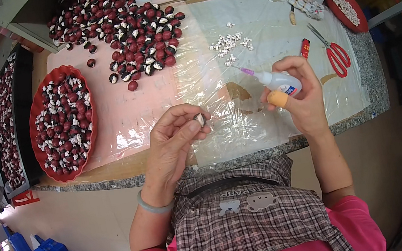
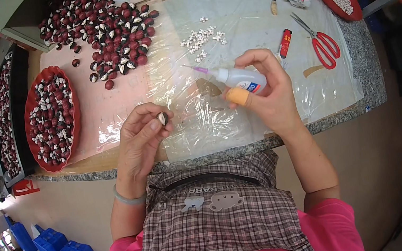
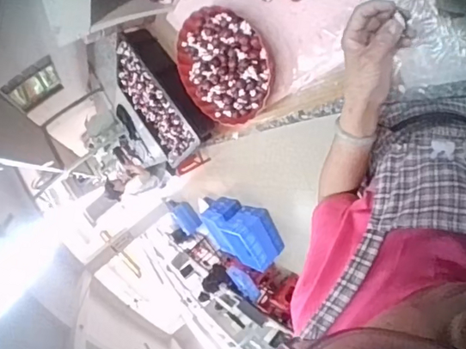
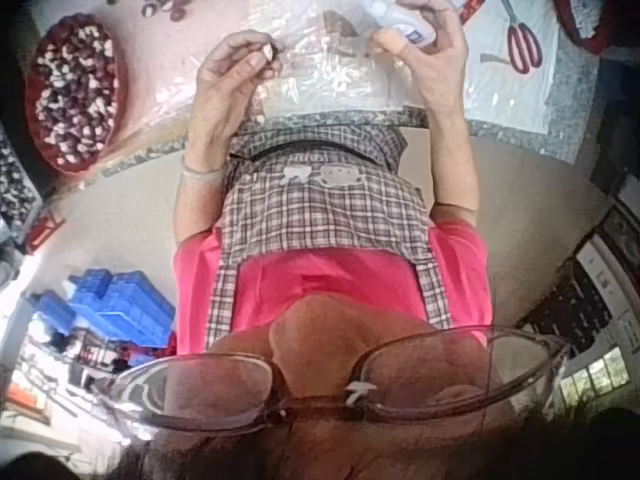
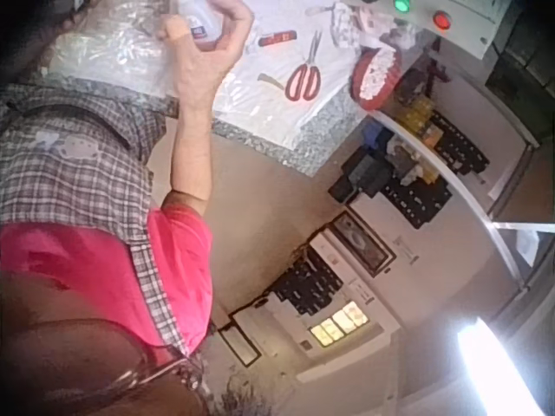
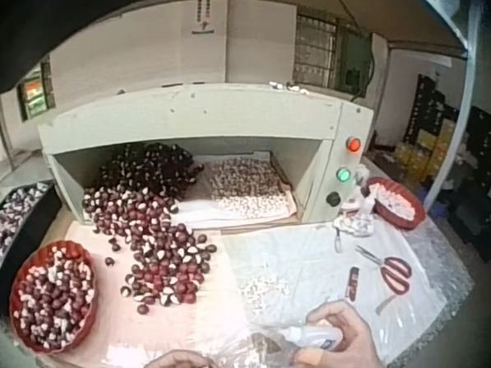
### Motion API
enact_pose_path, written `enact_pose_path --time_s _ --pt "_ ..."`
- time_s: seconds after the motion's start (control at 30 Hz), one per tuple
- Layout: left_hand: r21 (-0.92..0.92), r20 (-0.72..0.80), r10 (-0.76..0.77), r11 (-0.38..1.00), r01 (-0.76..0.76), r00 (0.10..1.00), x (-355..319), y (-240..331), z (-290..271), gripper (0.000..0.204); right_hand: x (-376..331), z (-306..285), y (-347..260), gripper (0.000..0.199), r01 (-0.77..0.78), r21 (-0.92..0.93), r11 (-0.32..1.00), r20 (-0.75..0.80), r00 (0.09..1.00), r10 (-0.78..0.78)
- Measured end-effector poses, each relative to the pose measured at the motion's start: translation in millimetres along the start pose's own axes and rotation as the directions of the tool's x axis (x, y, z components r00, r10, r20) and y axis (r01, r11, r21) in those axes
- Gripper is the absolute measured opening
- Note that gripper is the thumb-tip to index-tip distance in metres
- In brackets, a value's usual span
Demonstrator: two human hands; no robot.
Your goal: Applying glue to small toy components to assemble them at a factory workbench.
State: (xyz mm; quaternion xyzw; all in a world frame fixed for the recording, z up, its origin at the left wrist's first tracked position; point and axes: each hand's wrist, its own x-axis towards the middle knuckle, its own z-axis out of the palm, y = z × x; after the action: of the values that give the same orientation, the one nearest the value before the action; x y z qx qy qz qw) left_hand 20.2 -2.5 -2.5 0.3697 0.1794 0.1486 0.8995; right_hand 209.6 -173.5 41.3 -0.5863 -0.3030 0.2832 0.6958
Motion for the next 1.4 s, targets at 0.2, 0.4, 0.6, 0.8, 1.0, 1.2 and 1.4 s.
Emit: enact_pose_path --time_s 0.2,0.4,0.6,0.8,1.0,1.2,1.4 --pt "0.029 0.001 -0.035 0.999 0.035 0.999 -3 3 -4 0.029 26 -6 21 0.029 -0.263 -0.047 0.964 0.0 0.965 0.263" --pt "-0.009 0.007 -0.03 1.0 0.03 1.0 -3 1 -6 0.029 56 10 35 0.018 0.055 -0.716 0.696 0.039 0.998 -0.039" --pt "-0.027 0.03 -0.049 0.998 0.05 0.998 -3 2 -9 0.029 70 20 38 0.02 0.182 -0.886 0.428 0.152 0.983 -0.103" --pt "-0.038 0.018 -0.04 0.998 0.041 0.999 -4 2 -7 0.029 73 22 33 0.022 0.289 -0.837 0.464 0.321 0.947 -0.011" --pt "-0.045 0.028 -0.03 0.998 0.032 0.999 -3 1 -7 0.03 76 11 17 0.018 0.148 -0.778 0.61 0.202 0.979 0.02" --pt "-0.038 0.041 -0.03 0.999 0.031 0.999 -3 0 -10 0.029 78 6 18 0.018 0.133 -0.838 0.529 0.153 0.988 -0.006" --pt "-0.046 0.042 -0.03 0.998 0.032 0.999 -3 0 -11 0.03 83 14 24 0.02 0.284 -0.841 0.461 0.275 0.957 -0.087"
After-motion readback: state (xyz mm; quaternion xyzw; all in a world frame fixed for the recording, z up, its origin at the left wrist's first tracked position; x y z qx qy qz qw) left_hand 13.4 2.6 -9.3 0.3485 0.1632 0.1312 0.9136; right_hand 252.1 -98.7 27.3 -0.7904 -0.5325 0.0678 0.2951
